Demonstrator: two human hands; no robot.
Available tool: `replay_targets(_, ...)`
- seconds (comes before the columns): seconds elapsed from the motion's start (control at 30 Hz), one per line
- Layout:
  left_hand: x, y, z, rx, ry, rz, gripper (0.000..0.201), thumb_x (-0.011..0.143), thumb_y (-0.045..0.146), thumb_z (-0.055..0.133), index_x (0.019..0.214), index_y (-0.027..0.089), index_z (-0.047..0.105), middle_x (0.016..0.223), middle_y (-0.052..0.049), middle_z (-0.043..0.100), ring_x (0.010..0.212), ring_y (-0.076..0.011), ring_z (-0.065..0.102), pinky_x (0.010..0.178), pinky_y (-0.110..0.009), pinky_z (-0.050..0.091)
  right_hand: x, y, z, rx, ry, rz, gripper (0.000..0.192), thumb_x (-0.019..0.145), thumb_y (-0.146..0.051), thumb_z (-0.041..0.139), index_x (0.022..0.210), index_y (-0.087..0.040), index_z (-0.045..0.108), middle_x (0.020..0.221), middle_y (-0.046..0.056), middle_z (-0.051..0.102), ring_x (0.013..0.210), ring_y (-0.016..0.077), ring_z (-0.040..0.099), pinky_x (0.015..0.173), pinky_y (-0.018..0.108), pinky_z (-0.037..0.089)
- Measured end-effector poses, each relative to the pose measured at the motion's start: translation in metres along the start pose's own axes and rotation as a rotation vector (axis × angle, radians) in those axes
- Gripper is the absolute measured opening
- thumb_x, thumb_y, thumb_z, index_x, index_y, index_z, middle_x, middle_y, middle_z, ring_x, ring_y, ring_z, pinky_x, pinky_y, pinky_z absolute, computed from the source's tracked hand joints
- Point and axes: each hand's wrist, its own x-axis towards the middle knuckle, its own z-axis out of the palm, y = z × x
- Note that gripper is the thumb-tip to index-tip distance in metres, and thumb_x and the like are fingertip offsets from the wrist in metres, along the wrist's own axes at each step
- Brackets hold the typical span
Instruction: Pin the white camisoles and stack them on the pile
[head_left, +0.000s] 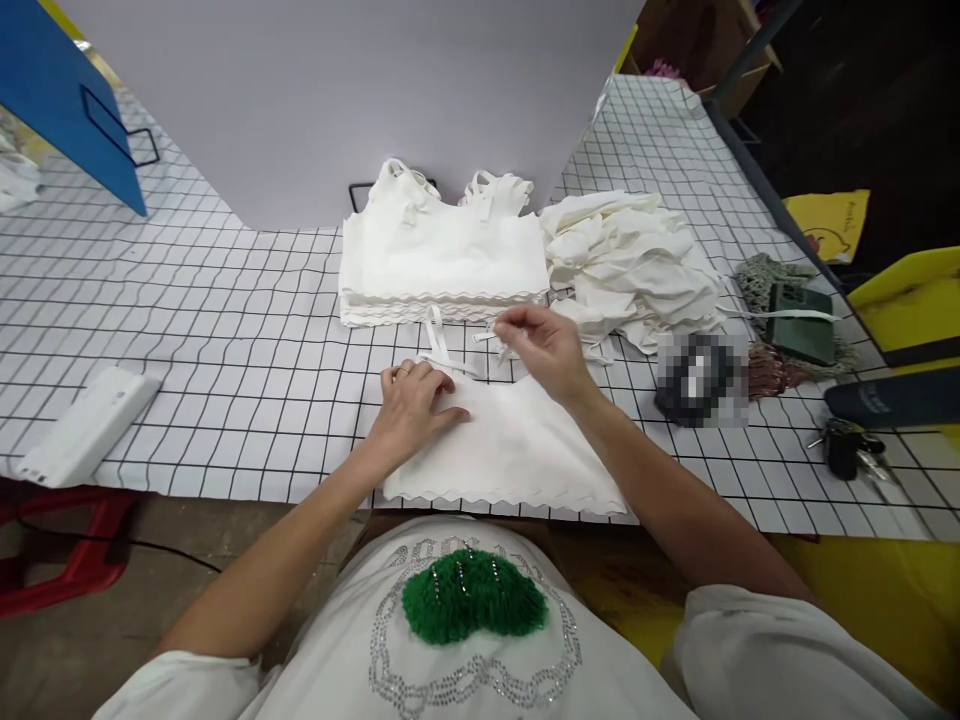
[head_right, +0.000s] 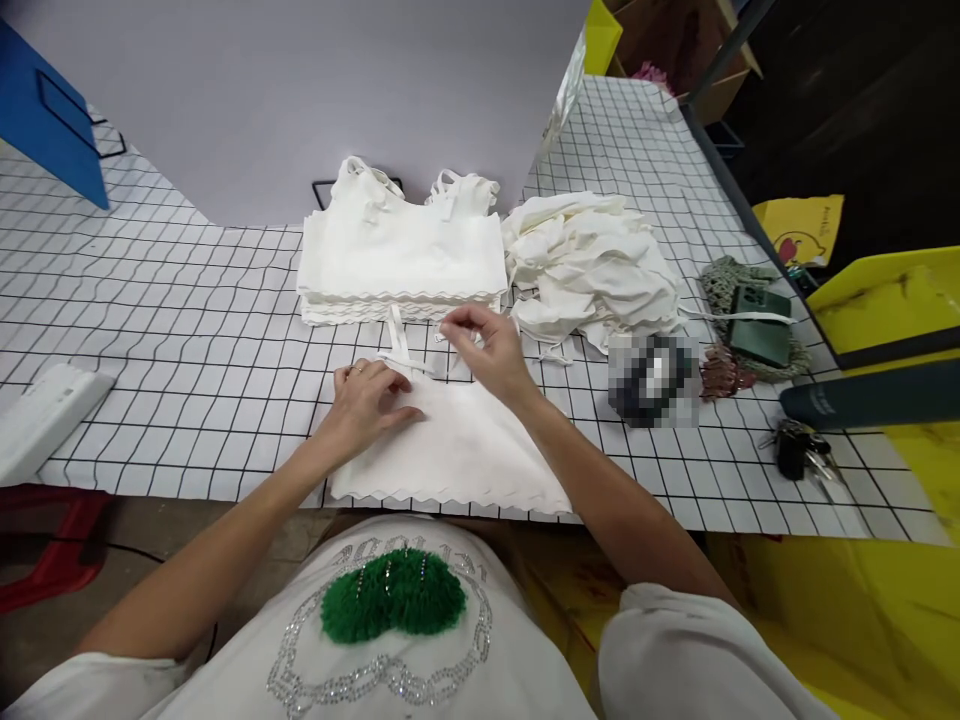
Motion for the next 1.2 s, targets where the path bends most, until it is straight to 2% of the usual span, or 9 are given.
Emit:
replay_targets(0.07, 0.003, 0.002, 0.006, 0.001, -0.019, -0.001, 0.027, 0.079, 0.039, 0.081, 0.088, 0.020, 0.064, 0.089, -0.004, 0.066, 0.093, -0.0259, 0.053, 0.092, -0.043, 0.030, 0.005, -0.004, -0.007, 0.022, 0.068, -0.023, 0.013, 0.085, -0.032, 0.069, 0.080, -0.021, 0.065, 0.080, 0.002, 0.063, 0.078, 0.0172, 0.057, 0.077, 0.033, 0.047)
replay_targets(0.1, 0.004, 0.003, 0.008, -0.002, -0.024, -0.010, 0.026, 0.078, 0.037, 0.082, 0.085, 0.020, 0.064, 0.088, -0.003, 0.066, 0.092, -0.0258, 0.053, 0.091, -0.043, 0.030, 0.005, -0.005, -0.009, 0.003, 0.051, -0.037, 0.013, 0.085, -0.032, 0.069, 0.080, -0.021, 0.065, 0.080, 0.002, 0.063, 0.078, 0.0174, 0.057, 0.078, 0.033, 0.047)
replay_targets(0.27, 0.003, 0.003, 0.016, -0.081, 0.005, -0.040, 0.016, 0.078, 0.030, 0.080, 0.078, 0.021, 0.066, 0.083, -0.002, 0.068, 0.088, -0.0243, 0.054, 0.087, -0.043, 0.030, -0.016, 0.002, -0.005, -0.218, -0.271, -0.106, 0.012, 0.089, -0.029, 0.064, 0.079, -0.023, 0.065, 0.079, 0.004, 0.065, 0.081, 0.0198, 0.055, 0.078, 0.035, 0.045)
replay_targets(0.37, 0.001, 0.004, 0.019, -0.139, 0.036, -0.048, 0.010, 0.077, 0.026, 0.081, 0.079, 0.023, 0.072, 0.075, -0.001, 0.068, 0.083, -0.0226, 0.054, 0.088, -0.043, 0.028, -0.030, 0.014, 0.001, -0.315, -0.354, -0.176, 0.013, 0.091, -0.024, 0.062, 0.078, -0.022, 0.063, 0.077, 0.003, 0.064, 0.081, 0.0202, 0.051, 0.081, 0.037, 0.041)
replay_targets(0.53, -0.001, 0.004, 0.023, -0.157, 0.081, -0.028, 0.009, 0.079, 0.027, 0.080, 0.072, 0.024, 0.074, 0.068, 0.001, 0.064, 0.077, -0.0203, 0.053, 0.090, -0.042, 0.028, -0.037, 0.024, 0.006, -0.380, -0.394, -0.240, 0.012, 0.091, -0.019, 0.060, 0.079, -0.021, 0.061, 0.078, 0.003, 0.066, 0.086, 0.0211, 0.051, 0.085, 0.039, 0.036)
replay_targets(0.77, -0.002, 0.003, 0.025, -0.157, 0.101, 0.001, 0.017, 0.081, 0.029, 0.076, 0.067, 0.023, 0.071, 0.064, 0.001, 0.058, 0.073, -0.0193, 0.050, 0.087, -0.040, 0.029, -0.039, 0.030, 0.007, -0.371, -0.426, -0.267, 0.011, 0.092, -0.021, 0.061, 0.081, -0.022, 0.061, 0.077, 0.003, 0.063, 0.089, 0.0218, 0.051, 0.087, 0.040, 0.035)
replay_targets(0.97, -0.002, 0.005, 0.024, -0.127, 0.089, 0.002, 0.015, 0.082, 0.028, 0.075, 0.069, 0.022, 0.071, 0.066, 0.002, 0.060, 0.074, -0.0182, 0.052, 0.087, -0.039, 0.030, -0.040, 0.035, 0.009, -0.364, -0.383, -0.316, 0.012, 0.093, -0.018, 0.060, 0.082, -0.021, 0.060, 0.078, 0.003, 0.064, 0.090, 0.0221, 0.050, 0.087, 0.041, 0.035)
replay_targets(1.2, -0.003, 0.006, 0.023, -0.106, 0.103, 0.024, 0.011, 0.082, 0.023, 0.075, 0.071, 0.022, 0.072, 0.066, 0.003, 0.061, 0.074, -0.0171, 0.052, 0.086, -0.039, 0.030, -0.040, 0.036, 0.008, -0.388, -0.417, -0.333, 0.013, 0.094, -0.019, 0.059, 0.082, -0.021, 0.060, 0.077, 0.003, 0.061, 0.089, 0.0221, 0.049, 0.087, 0.042, 0.035)
